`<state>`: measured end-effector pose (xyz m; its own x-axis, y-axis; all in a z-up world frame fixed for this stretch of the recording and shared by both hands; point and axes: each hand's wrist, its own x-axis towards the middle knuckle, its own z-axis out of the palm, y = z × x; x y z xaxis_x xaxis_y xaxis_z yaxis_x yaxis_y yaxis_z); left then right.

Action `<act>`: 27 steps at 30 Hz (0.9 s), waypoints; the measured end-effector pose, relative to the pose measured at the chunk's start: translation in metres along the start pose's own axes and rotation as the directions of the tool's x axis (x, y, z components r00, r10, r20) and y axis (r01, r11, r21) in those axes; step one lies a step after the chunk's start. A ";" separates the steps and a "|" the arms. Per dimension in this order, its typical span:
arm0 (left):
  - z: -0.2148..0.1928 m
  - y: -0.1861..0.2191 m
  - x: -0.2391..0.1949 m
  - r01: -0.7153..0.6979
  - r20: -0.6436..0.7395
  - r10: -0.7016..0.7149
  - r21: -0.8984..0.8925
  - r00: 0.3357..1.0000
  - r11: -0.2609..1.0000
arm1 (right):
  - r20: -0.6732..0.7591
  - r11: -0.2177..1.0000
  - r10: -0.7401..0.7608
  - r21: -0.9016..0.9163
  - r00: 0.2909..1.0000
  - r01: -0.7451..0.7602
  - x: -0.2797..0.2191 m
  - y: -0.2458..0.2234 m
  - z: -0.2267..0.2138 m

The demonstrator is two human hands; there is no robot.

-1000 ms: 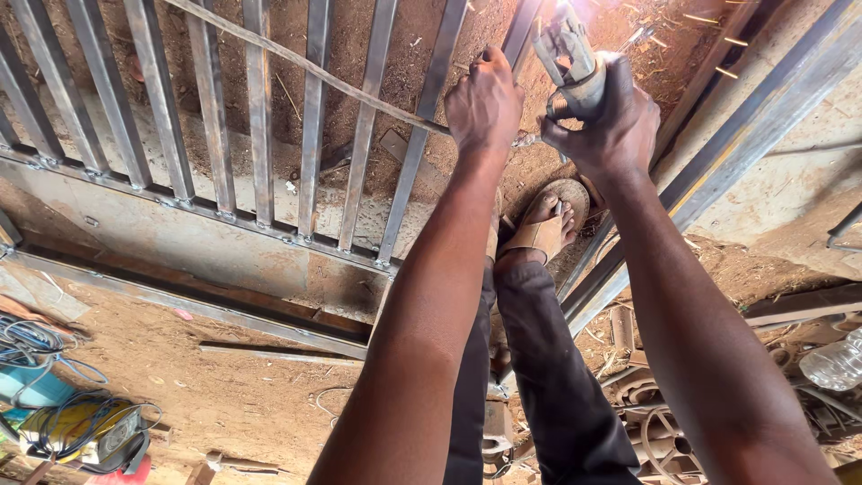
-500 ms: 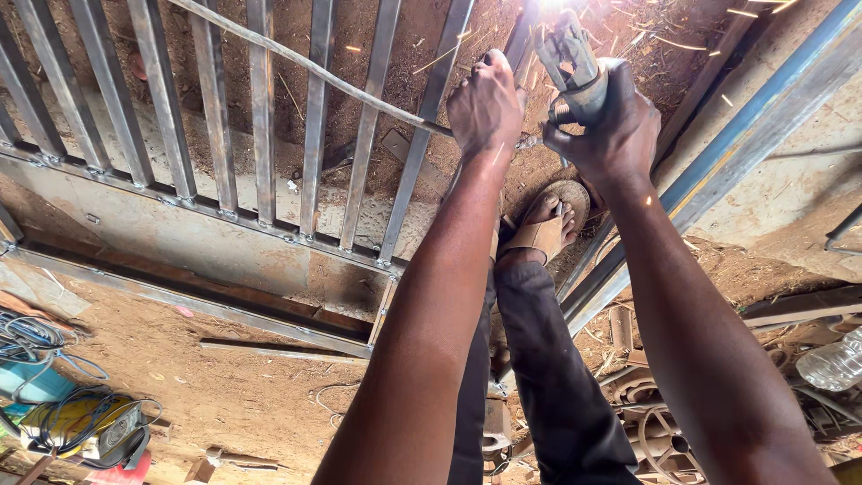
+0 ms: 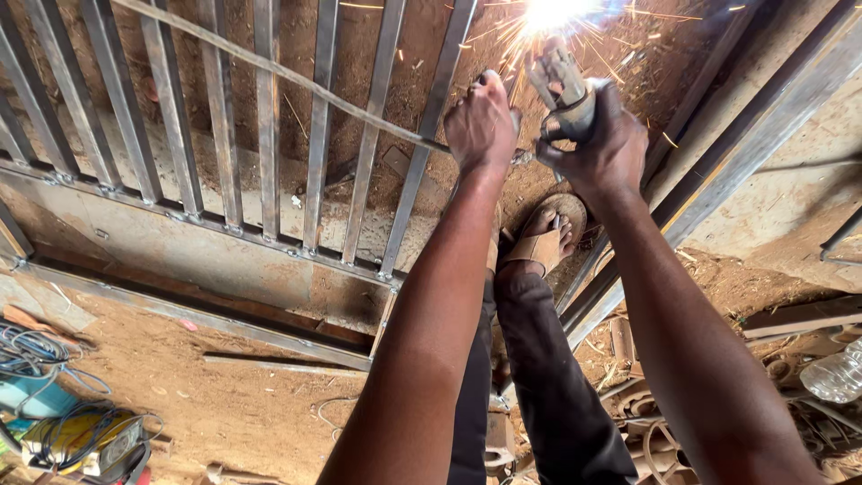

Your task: The person assembles and welds a metal gate by positioning metal bars within a frame and using a welding rod to join the components.

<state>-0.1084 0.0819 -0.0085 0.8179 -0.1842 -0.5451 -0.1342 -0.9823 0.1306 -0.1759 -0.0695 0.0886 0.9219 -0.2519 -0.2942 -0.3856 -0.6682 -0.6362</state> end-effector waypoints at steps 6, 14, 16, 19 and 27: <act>0.004 -0.001 0.005 0.034 0.038 -0.038 0.112 0.999 0.993 | 0.011 0.999 0.040 0.018 0.999 -0.041 0.000 -0.003 0.000; -0.026 0.006 -0.001 0.074 0.093 -0.080 0.067 0.992 0.995 | 0.011 0.999 0.034 -0.003 0.999 -0.034 0.001 -0.002 -0.001; -0.031 0.006 -0.006 0.024 0.059 -0.025 0.022 0.998 0.999 | 0.009 0.999 0.046 0.008 0.999 -0.046 0.000 -0.005 -0.001; -0.031 0.007 -0.006 0.039 0.017 -0.040 0.058 0.999 0.998 | 0.012 0.997 0.067 0.038 0.998 -0.067 -0.001 -0.008 -0.002; -0.033 0.006 -0.007 0.026 0.048 -0.025 -0.024 0.999 0.999 | 0.011 0.994 0.104 -0.031 0.995 -0.104 -0.001 0.000 0.006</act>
<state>-0.0966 0.0785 0.0232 0.7930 -0.1610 -0.5876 -0.0990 -0.9857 0.1365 -0.1772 -0.0652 0.0845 0.8764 -0.3126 -0.3663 -0.4777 -0.6597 -0.5801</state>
